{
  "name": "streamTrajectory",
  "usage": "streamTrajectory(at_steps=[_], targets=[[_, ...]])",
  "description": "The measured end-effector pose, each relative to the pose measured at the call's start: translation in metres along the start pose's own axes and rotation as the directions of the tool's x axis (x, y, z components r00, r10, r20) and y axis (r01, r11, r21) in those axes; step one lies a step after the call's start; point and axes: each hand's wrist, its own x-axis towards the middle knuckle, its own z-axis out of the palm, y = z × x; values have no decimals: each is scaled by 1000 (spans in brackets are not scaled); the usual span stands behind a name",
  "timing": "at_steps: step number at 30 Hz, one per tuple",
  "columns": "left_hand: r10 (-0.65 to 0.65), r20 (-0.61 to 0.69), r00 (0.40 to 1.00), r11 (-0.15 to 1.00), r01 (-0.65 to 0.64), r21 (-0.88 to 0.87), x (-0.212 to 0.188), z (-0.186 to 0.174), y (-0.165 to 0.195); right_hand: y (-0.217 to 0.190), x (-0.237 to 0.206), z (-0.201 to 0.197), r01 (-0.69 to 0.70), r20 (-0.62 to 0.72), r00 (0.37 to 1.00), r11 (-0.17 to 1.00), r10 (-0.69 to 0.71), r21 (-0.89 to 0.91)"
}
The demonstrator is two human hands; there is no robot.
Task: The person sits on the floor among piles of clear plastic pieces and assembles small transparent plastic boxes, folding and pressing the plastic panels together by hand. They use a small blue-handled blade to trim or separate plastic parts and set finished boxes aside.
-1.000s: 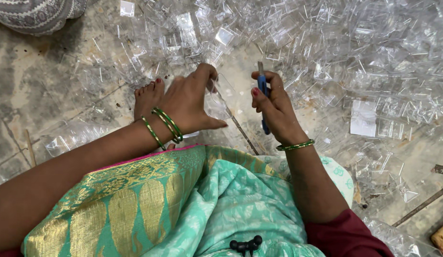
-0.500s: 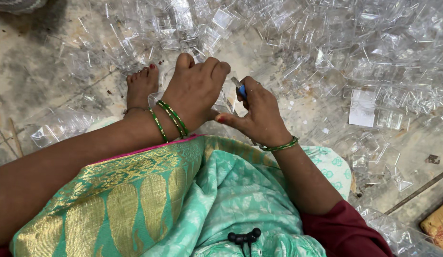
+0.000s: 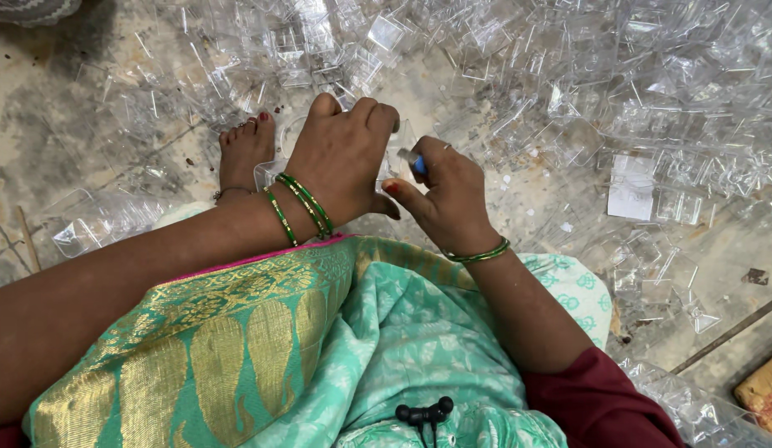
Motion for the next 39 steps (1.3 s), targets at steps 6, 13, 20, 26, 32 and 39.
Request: streamTrajectory(at_steps=[6,13,20,26,32,39], targets=[[-270,90,958,872,284,-398,-2,8,-14,10,7,-18,-282,-7,950,867,312,410],[-257,132,957,832,288,-475,-5,14,-17,5,10,-18,-135,-70,975,805,213,578],[-244,120,962,949,263,-175,-4,10,-10,-11,9,-12,-108,29,994,839,109,534],[-296,180,938,950,309,-50,2,0,-5,-16,3,-11,-56,68,997,849,23,526],[-513,302,804,830,554,-65,2,-19,-10,-9,4,-29,37,67,994,862,-83,506],[-385,55,921,919,388,-66,-2,-11,-15,1,11,-28,-209,220,969,848,112,488]])
